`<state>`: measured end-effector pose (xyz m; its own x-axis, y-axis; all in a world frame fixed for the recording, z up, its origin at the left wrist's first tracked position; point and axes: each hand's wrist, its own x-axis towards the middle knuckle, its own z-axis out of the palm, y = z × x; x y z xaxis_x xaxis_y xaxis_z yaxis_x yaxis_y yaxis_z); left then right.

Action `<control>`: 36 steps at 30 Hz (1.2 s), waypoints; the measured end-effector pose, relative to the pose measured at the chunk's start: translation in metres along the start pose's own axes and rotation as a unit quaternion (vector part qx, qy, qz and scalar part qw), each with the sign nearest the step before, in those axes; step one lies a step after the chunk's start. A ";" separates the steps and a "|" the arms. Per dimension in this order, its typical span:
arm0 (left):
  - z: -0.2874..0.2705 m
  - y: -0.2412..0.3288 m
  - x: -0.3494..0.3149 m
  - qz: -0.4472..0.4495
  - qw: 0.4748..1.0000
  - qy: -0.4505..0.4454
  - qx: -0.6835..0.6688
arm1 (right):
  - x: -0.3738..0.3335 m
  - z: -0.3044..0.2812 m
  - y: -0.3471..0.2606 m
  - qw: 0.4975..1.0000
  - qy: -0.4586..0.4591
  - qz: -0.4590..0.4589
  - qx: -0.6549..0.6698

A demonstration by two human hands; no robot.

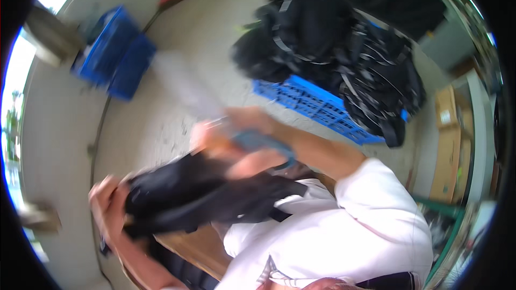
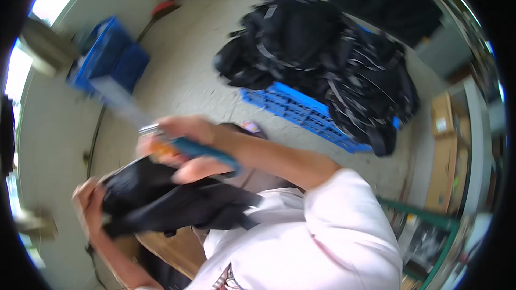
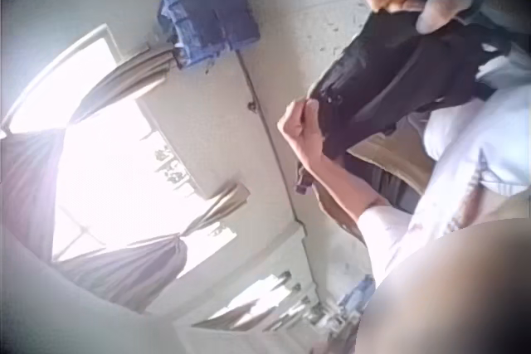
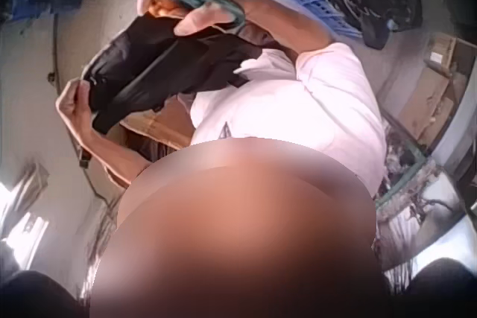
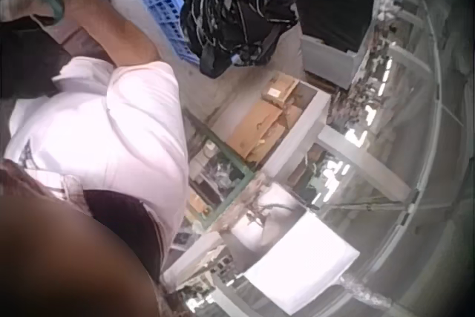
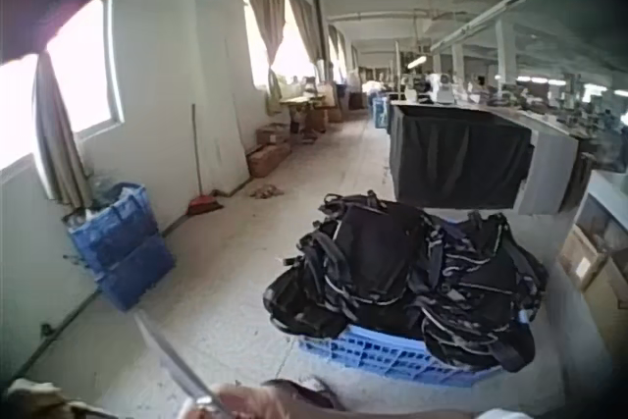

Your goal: Cutting excess fabric from the edges of backpack components using scissors.

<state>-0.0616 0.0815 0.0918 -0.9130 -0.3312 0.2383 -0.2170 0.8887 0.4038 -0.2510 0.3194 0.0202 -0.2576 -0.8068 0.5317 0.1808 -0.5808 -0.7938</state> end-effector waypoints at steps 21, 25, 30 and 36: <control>0.071 -0.032 0.001 -0.036 0.979 0.114 -0.167 | -0.006 -0.048 -0.054 0.781 -0.079 0.321 -0.530; 0.069 -0.034 -0.003 -0.045 0.977 0.121 -0.171 | -0.010 -0.045 -0.051 0.771 -0.118 0.289 -0.555; 0.067 -0.034 -0.006 -0.054 0.974 0.134 -0.177 | -0.002 -0.036 -0.051 0.777 -0.120 0.306 -0.538; 0.062 -0.033 -0.016 -0.068 0.974 0.142 -0.162 | 0.002 -0.030 -0.058 0.770 -0.144 0.265 -0.562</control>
<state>-0.0610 0.0775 0.0194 -0.7408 -0.5541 0.3796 -0.1664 0.6990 0.6955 -0.2900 0.3547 0.0583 -0.1801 -0.9828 -0.0408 -0.7887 0.1691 -0.5910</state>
